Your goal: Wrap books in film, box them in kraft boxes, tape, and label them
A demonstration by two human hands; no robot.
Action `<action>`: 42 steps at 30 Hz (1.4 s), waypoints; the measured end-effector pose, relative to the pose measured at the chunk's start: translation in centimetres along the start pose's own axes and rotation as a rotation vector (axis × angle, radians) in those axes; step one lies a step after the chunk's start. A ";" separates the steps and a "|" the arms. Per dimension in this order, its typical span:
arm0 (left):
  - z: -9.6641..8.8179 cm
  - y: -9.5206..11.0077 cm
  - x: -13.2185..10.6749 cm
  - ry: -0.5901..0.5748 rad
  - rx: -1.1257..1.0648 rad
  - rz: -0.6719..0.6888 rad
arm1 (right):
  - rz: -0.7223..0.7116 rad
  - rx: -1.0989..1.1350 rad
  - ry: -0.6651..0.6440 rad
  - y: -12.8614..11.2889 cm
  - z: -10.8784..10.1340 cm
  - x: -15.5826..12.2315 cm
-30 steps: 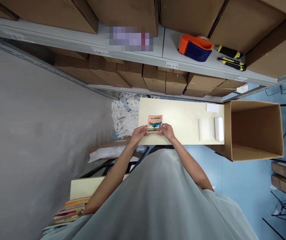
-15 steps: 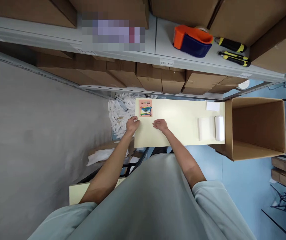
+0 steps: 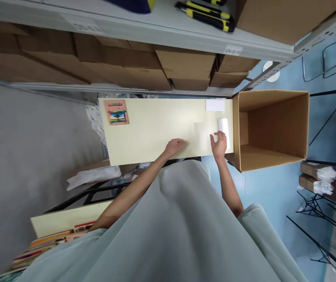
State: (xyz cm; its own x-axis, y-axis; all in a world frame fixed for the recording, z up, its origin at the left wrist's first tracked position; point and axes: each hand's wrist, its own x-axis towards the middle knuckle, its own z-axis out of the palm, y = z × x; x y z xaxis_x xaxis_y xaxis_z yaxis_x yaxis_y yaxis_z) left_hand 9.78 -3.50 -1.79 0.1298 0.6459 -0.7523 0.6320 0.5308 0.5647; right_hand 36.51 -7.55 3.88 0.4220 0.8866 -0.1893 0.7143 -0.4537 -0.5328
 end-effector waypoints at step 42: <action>-16.9 -16.2 -0.5 0.453 0.205 -0.289 | 0.118 -0.066 -0.575 -12.3 14.6 -3.6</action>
State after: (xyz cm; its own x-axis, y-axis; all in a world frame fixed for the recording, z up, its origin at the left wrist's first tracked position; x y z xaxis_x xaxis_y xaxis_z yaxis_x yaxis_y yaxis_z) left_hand -13.42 -3.10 -4.84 -0.3820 0.6851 -0.6203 0.7343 0.6325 0.2464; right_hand 18.03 -3.90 -0.97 0.1433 0.7277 -0.6708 0.7223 -0.5403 -0.4318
